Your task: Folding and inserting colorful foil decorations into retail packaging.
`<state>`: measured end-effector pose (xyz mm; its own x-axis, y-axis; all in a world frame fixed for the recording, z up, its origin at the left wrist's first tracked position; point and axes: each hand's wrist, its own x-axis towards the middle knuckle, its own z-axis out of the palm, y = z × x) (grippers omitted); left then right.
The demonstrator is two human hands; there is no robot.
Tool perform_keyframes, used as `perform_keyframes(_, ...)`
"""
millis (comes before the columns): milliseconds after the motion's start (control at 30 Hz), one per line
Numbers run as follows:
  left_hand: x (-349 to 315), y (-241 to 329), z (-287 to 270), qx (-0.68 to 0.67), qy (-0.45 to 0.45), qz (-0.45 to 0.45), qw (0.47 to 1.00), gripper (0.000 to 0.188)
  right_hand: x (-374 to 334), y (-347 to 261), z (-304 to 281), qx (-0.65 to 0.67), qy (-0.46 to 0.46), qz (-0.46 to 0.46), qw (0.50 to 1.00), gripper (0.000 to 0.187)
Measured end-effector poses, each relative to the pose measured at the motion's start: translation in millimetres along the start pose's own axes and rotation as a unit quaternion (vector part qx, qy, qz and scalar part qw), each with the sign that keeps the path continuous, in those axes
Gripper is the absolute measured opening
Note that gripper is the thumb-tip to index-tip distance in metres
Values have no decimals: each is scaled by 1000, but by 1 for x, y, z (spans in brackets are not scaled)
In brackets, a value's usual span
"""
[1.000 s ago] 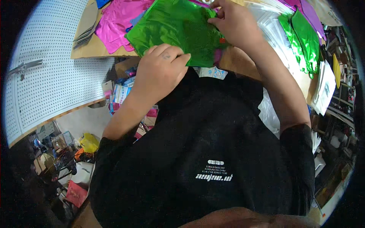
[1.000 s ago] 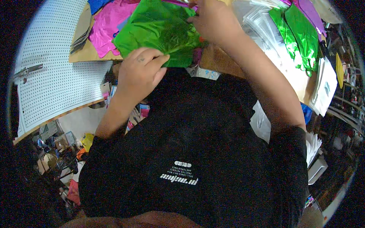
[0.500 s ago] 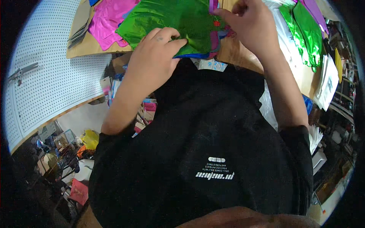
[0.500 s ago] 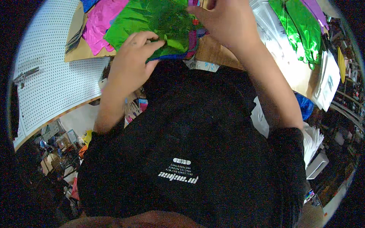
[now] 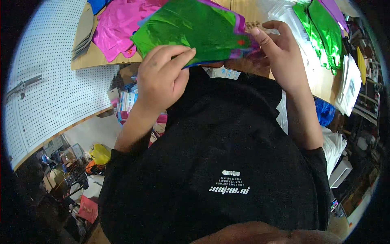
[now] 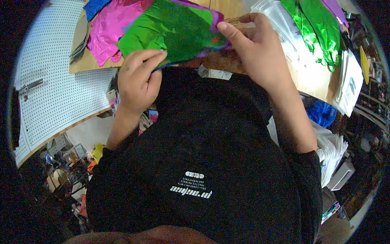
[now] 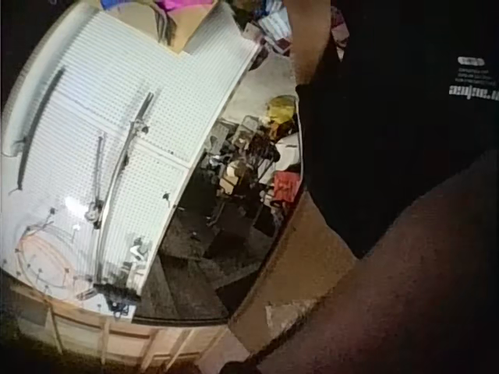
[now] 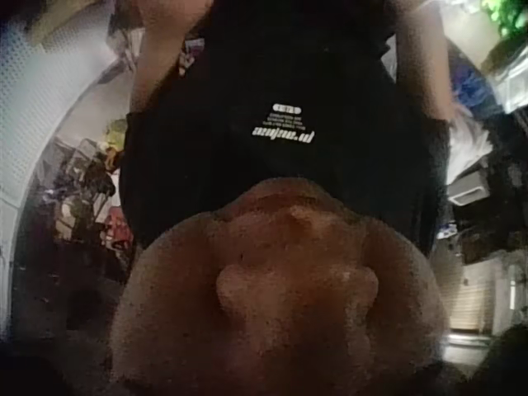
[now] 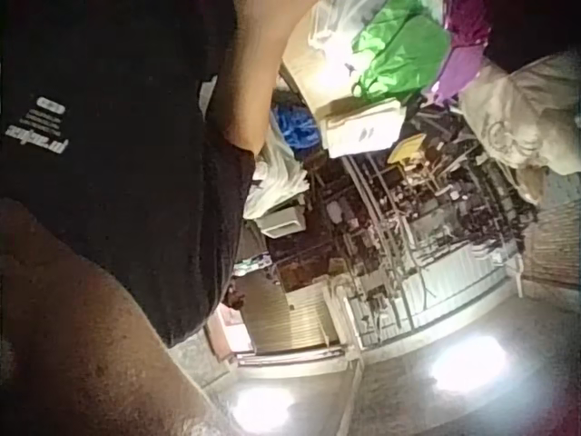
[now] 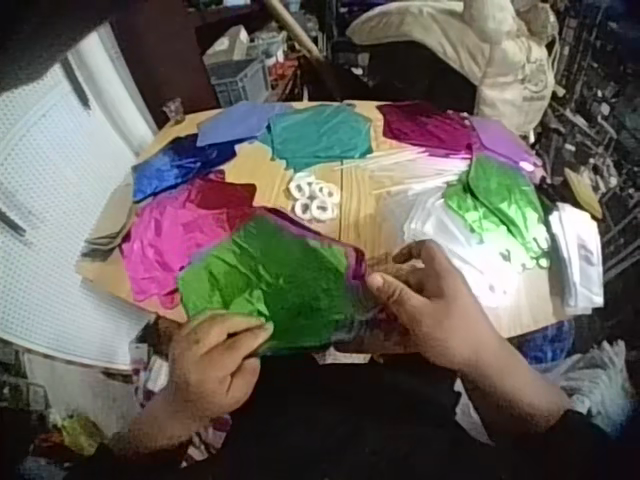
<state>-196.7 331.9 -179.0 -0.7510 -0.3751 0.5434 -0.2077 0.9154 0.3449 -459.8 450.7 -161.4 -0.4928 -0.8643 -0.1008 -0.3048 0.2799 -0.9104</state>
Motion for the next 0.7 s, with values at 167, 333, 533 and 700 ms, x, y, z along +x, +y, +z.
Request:
perform_keyframes(167,-9,6,14,-21,-30,33,999,40,9,13,4,20,-10,-3,1000,54)
perform_keyframes(333,-7,10,19,-33,-43,55,997,42,12,25,8,-93,30,-129,987,52)
perform_keyframes(533,-11,7,25,-36,-75,74,994,38,9,13,5,-92,10,-74,993,50)
perform_keyframes(700,3,-3,5,-87,-62,68,992,46,9,14,-4,-15,2,-91,996,35)
